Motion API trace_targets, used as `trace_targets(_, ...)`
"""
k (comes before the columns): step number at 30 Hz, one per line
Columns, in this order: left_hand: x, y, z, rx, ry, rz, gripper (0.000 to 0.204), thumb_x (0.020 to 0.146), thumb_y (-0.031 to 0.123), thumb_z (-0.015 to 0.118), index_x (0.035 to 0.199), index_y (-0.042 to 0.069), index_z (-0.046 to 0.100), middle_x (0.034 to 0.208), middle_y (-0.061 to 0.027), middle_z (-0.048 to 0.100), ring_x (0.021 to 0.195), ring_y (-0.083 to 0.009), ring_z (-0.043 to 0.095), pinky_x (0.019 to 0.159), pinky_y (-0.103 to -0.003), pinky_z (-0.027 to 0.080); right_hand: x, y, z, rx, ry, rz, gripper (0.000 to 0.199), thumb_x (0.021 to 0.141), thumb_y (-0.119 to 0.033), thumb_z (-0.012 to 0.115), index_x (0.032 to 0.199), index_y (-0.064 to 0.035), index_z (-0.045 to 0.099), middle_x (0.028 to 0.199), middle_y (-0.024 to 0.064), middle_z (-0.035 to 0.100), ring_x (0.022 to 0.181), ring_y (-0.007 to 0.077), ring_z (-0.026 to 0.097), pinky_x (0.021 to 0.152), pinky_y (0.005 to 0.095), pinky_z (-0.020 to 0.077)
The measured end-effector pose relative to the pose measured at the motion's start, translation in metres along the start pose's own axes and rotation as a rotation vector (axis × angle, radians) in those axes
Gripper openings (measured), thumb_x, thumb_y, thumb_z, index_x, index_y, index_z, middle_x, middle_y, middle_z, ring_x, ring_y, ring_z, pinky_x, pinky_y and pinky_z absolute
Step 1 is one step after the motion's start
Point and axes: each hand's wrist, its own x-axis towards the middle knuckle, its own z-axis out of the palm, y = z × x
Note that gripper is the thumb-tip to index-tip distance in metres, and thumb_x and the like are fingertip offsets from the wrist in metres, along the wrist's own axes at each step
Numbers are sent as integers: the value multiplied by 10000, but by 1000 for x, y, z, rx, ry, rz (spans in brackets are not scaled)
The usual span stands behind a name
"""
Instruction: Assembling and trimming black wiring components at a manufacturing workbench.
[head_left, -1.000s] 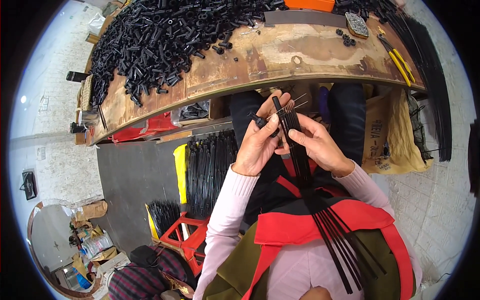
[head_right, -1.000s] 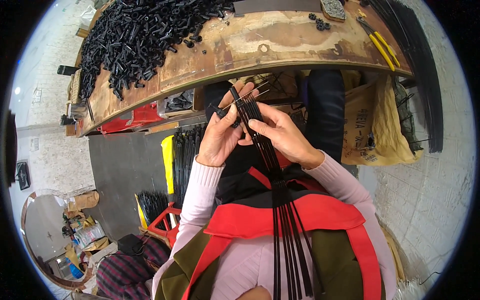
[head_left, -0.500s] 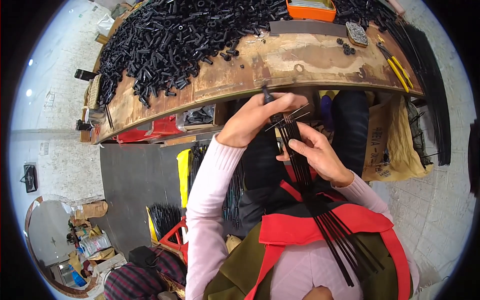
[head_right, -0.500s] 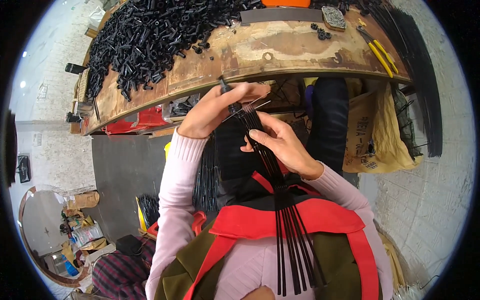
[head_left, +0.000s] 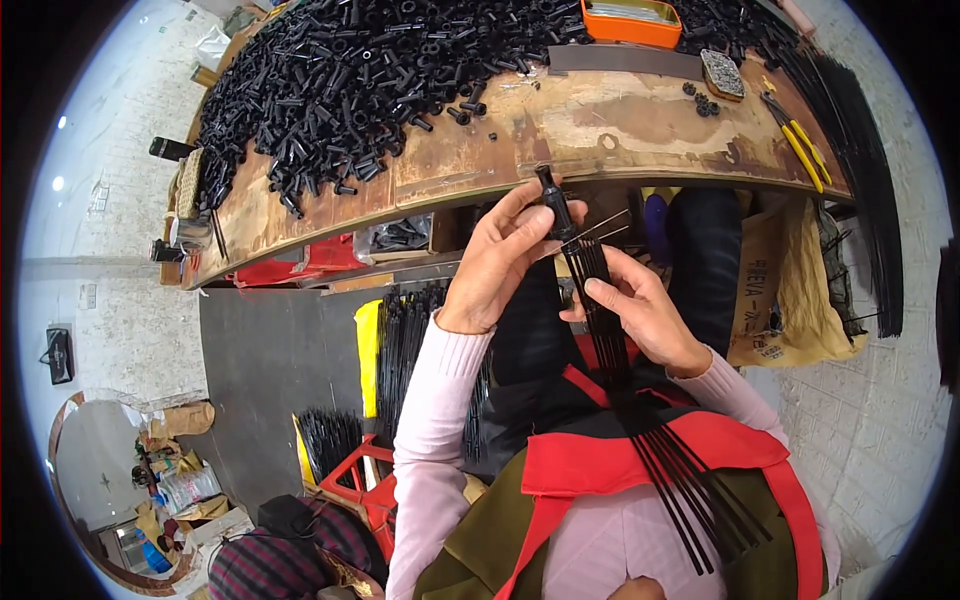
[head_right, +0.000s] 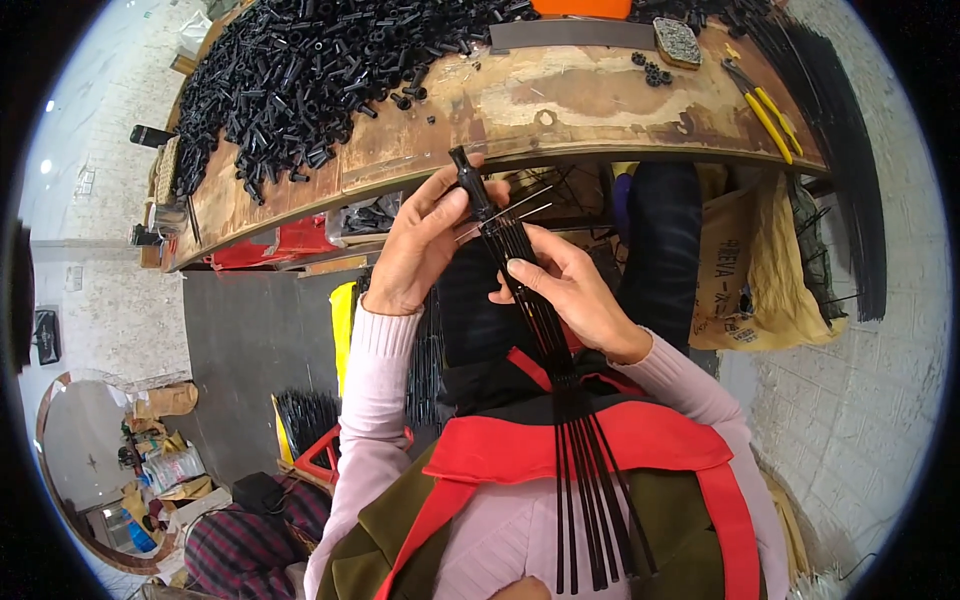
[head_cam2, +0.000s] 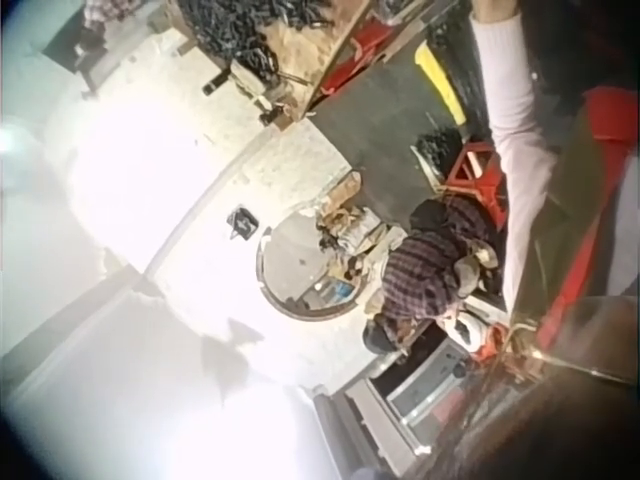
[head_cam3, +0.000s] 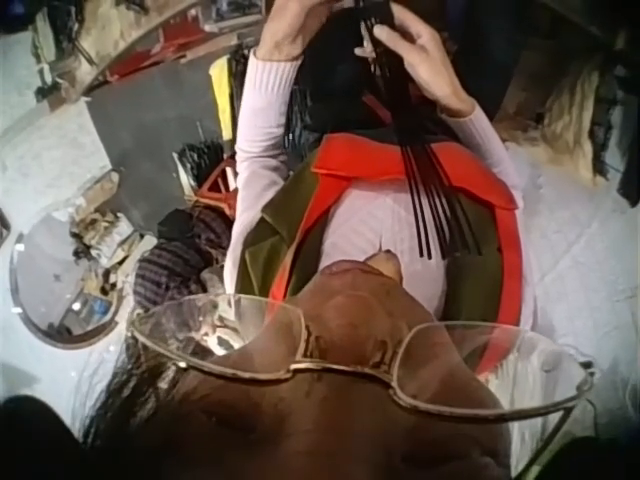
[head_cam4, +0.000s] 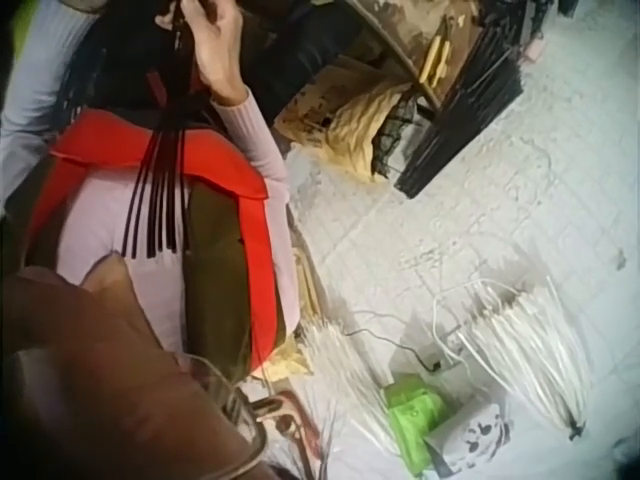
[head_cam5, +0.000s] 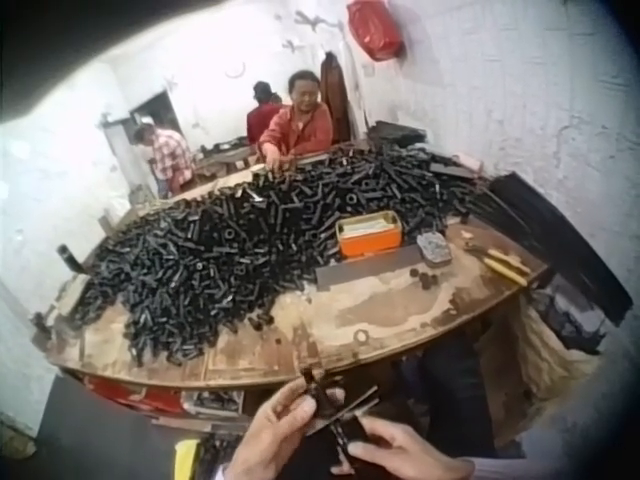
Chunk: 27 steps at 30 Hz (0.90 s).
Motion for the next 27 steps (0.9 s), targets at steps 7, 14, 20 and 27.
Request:
trace_targets(7,1,-4,-8,170,94,64,319,893,103,707,1180,47,578,1042,-60,692,904,-106,651,803,-262,514,-1,2,5,-16,21,9,380,998,-71,509,1363,15,447,1099,53,583,920,135,611,902,425,559)
trace_targets(14,-1,-21,-8,169,165,86,270,884,111,716,1132,46,629,1014,-47,696,896,-108,651,775,-247,519,-3,8,2,-13,21,16,384,999,-70,507,1368,16,443,1101,52,583,917,134,609,898,420,561)
trace_targets(20,9,-14,1,286,232,143,329,860,92,738,1146,-38,641,976,-43,687,854,-89,632,775,-242,521,3,10,-9,-2,21,6,376,998,-70,509,1360,16,452,1080,53,591,892,132,607,898,420,560)
trace_targets(27,17,-25,-10,261,150,120,328,935,85,641,1235,-39,592,1076,-73,681,951,-143,654,842,-279,524,9,8,-17,0,22,14,365,999,-77,515,1351,7,463,1055,54,596,884,136,611,901,431,558)
